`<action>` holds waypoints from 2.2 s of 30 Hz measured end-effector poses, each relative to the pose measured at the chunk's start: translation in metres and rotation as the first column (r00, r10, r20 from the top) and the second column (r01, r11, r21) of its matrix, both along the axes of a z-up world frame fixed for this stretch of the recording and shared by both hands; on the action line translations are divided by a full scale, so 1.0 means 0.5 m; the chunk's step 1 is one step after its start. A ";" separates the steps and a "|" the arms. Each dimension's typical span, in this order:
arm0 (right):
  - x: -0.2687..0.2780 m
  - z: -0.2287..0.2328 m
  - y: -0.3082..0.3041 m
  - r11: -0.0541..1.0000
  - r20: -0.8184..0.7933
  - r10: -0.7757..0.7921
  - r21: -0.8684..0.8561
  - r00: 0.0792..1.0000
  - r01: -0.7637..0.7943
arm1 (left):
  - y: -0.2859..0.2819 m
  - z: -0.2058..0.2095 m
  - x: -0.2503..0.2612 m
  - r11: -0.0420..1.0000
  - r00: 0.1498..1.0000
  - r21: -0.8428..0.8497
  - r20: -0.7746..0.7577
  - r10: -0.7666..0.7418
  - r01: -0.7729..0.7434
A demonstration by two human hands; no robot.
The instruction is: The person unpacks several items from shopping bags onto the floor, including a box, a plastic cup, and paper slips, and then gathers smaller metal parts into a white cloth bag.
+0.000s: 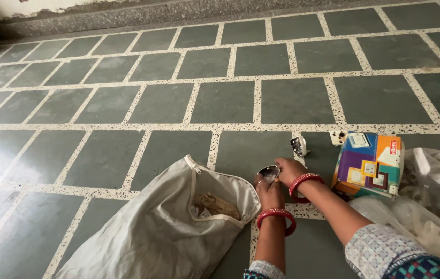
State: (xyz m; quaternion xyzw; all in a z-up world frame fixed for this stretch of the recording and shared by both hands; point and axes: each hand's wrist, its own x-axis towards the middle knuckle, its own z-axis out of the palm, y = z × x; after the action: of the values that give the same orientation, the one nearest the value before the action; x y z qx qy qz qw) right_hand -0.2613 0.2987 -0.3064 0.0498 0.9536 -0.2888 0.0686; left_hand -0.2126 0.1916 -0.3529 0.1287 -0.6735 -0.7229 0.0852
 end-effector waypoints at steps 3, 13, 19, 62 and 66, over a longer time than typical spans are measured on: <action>0.011 0.004 0.011 0.990 0.051 -0.059 -0.125 0.997 0.065 | -0.003 0.022 0.006 0.998 0.996 0.044 0.073 -0.044 0.041; 0.056 0.219 0.016 0.818 0.296 -0.169 -0.491 0.940 0.301 | -0.044 0.259 0.047 0.925 0.981 0.365 0.110 -0.159 0.109; 0.074 0.331 -0.060 0.689 0.197 -0.130 -0.687 0.972 0.231 | -0.150 0.312 0.028 0.916 0.979 0.360 -0.160 -0.129 0.180; 0.056 0.132 0.152 0.983 0.168 -0.136 -0.099 0.976 0.154 | 0.006 0.063 0.045 0.868 0.920 0.446 0.203 -0.336 0.219; 0.044 0.062 0.144 0.985 0.107 0.037 -0.170 0.994 -0.018 | 0.019 0.038 0.038 0.885 0.909 0.380 0.201 -0.364 0.270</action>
State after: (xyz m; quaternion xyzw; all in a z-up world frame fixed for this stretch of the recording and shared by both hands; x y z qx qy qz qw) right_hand -0.2395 0.3707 -0.2752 0.0463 0.9211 -0.3645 0.1288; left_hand -0.1933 0.2013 -0.3338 0.1245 -0.5539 -0.8094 -0.1503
